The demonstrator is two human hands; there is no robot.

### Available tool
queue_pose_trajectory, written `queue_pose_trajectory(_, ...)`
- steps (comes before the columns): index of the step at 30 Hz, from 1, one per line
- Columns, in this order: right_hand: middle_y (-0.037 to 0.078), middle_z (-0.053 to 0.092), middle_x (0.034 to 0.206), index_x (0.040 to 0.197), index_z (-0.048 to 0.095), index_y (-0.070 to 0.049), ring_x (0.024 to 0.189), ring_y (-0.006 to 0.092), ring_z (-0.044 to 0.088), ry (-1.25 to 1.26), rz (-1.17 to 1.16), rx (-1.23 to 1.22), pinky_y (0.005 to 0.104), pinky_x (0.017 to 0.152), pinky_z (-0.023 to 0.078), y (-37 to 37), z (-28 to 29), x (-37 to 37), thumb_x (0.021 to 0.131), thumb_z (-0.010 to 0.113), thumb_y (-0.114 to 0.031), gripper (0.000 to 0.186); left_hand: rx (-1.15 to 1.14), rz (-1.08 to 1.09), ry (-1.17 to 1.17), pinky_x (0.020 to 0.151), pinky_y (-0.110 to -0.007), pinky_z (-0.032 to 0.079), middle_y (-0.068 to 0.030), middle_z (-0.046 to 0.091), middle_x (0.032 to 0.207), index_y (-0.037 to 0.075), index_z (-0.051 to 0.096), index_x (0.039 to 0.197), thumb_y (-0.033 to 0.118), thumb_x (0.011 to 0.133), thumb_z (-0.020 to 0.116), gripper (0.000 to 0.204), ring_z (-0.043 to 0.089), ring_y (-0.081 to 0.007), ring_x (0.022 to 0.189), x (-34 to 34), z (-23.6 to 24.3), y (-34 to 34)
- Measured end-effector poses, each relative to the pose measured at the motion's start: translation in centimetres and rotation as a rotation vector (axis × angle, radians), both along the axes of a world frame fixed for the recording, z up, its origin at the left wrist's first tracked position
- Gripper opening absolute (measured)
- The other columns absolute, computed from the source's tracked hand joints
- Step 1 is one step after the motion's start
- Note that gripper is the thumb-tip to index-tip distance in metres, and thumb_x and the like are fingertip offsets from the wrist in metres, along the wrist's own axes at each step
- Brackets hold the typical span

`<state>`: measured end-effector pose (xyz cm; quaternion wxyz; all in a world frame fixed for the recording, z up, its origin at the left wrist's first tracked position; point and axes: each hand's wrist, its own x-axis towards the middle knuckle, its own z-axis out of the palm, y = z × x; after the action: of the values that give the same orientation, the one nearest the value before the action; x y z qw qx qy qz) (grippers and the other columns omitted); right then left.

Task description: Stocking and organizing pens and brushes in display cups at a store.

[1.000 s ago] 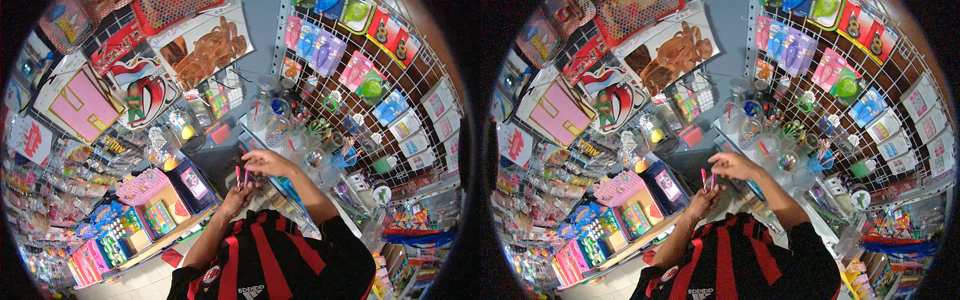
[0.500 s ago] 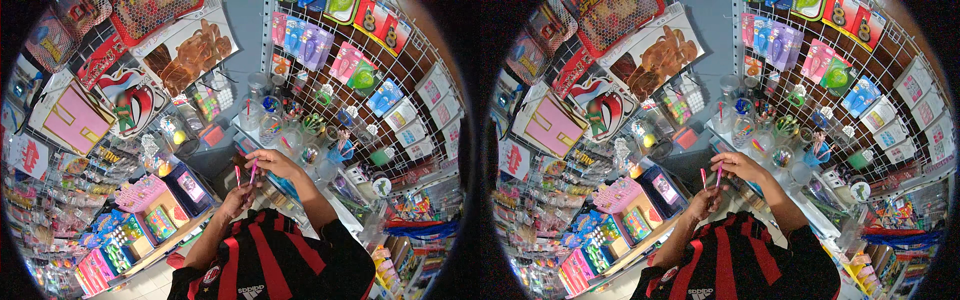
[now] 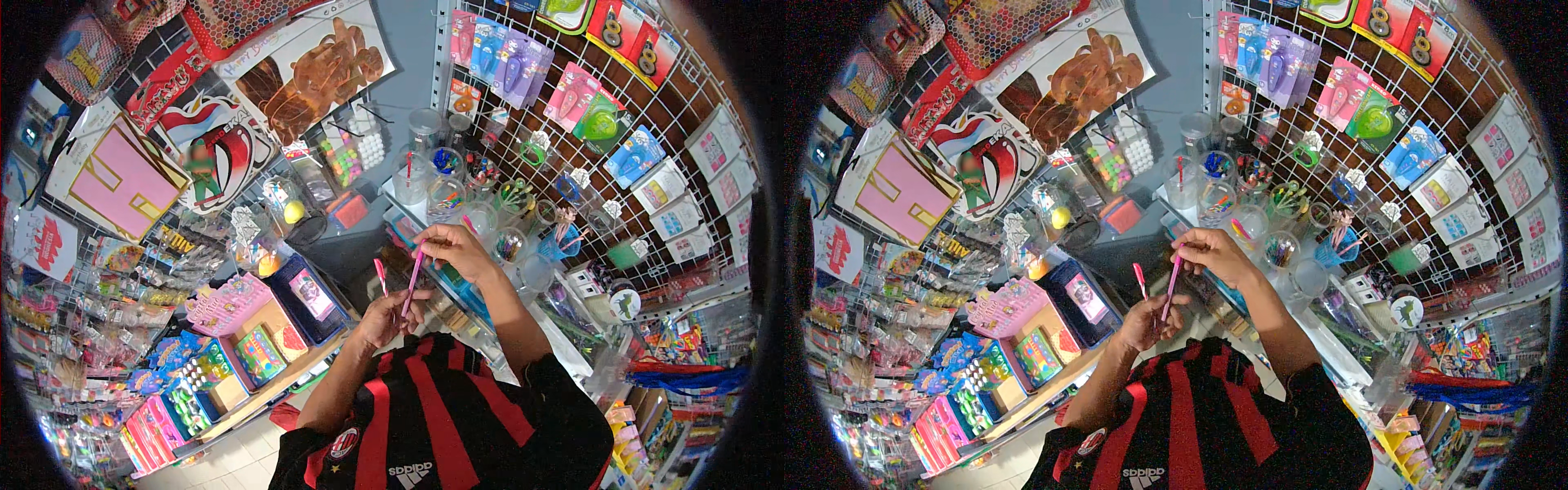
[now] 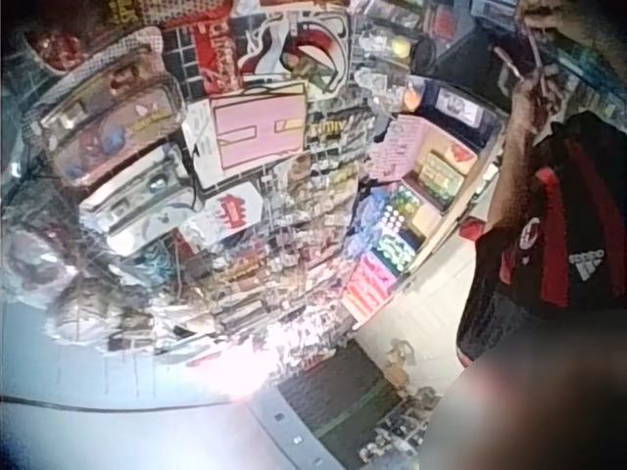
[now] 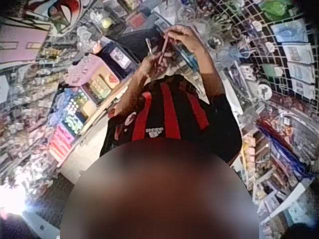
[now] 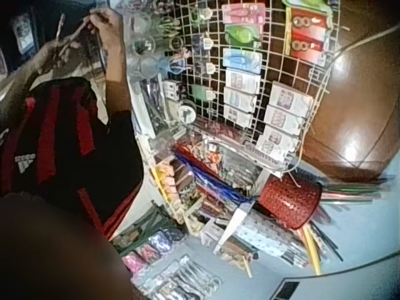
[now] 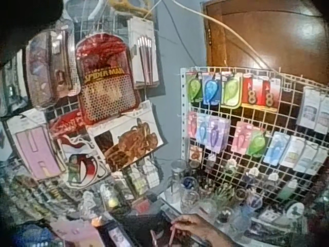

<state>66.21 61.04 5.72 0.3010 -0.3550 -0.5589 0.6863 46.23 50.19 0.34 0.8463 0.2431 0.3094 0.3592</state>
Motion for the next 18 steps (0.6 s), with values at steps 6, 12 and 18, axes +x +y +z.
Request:
queue_pose_trajectory(6,0.004,0.067,0.086,0.101,0.063,-0.003,0.069,0.0083,0.058,-0.007,-0.061,0.033,0.0229,0.058,0.046,0.18,-0.29,-0.17,0.09,0.062,-0.014,0.015,0.011,0.015,-0.023,0.05,-0.024,0.04,-0.0071,0.064,0.076,0.001,0.058,0.118,0.036,0.099,0.043,0.043,0.054,-0.0138,0.057,-0.51,0.16,-0.27)
queue_pose_trajectory(12,0.003,0.067,0.085,0.099,0.065,-0.003,0.067,0.0076,0.058,-0.037,-0.086,-0.002,0.0219,0.057,0.045,0.08,-0.36,-0.32,0.09,0.063,-0.015,0.015,0.037,0.04,-0.008,0.05,-0.024,0.038,-0.004,0.06,0.07,0.002,0.059,0.115,0.036,0.098,0.046,0.04,0.049,-0.0119,0.055,-0.58,0.37,-0.44)
queue_pose_trajectory(18,0.003,0.069,0.087,0.104,0.065,-0.003,0.069,0.0065,0.059,-0.003,-0.075,-0.035,0.0215,0.059,0.046,-0.08,-0.04,-0.39,0.092,0.061,-0.016,0.019,0.005,0.068,-0.051,0.044,-0.024,0.038,-0.0034,0.055,0.063,0.003,0.061,0.109,0.03,0.098,0.049,0.032,0.051,-0.012,0.049,-0.5,-0.29,-0.38)
